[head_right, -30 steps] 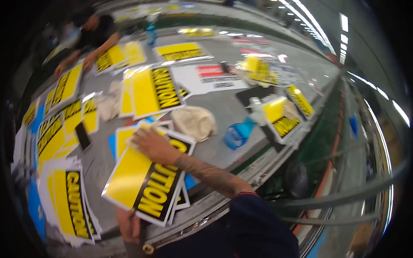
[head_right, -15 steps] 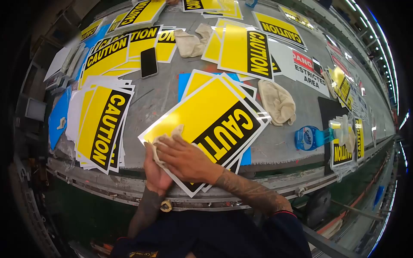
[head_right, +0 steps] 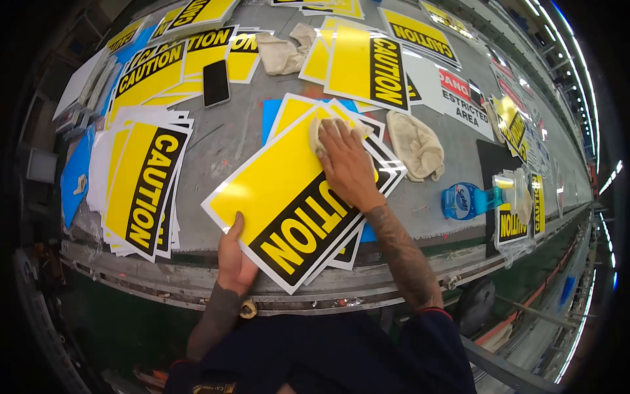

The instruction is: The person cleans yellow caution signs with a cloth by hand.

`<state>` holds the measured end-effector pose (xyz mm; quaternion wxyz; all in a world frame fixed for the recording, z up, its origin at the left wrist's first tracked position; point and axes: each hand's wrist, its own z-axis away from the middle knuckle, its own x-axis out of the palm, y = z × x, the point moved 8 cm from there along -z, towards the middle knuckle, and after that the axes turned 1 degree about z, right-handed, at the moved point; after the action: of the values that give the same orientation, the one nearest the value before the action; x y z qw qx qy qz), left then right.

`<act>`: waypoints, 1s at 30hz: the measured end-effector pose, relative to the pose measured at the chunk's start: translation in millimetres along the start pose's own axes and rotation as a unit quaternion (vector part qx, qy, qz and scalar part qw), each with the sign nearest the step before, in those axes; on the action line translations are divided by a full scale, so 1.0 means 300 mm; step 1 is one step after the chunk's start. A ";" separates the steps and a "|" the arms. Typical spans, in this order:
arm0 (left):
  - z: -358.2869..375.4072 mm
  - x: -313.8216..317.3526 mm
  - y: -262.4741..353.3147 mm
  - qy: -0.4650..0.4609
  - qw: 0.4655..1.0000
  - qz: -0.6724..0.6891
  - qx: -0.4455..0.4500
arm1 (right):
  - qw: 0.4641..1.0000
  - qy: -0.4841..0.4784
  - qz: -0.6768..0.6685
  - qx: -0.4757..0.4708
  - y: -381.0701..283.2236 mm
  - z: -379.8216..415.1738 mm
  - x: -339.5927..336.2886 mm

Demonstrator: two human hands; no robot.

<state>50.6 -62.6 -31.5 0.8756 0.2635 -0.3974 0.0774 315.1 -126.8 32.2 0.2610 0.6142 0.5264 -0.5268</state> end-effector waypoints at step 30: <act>0.015 0.047 0.020 -0.067 0.994 0.080 0.012 | 0.784 -0.121 -0.562 0.234 -0.632 0.392 0.083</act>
<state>55.1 -60.8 -16.4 0.8350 0.2456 -0.4738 0.1343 93.9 -161.9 17.3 -0.1712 0.1831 0.6034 -0.7570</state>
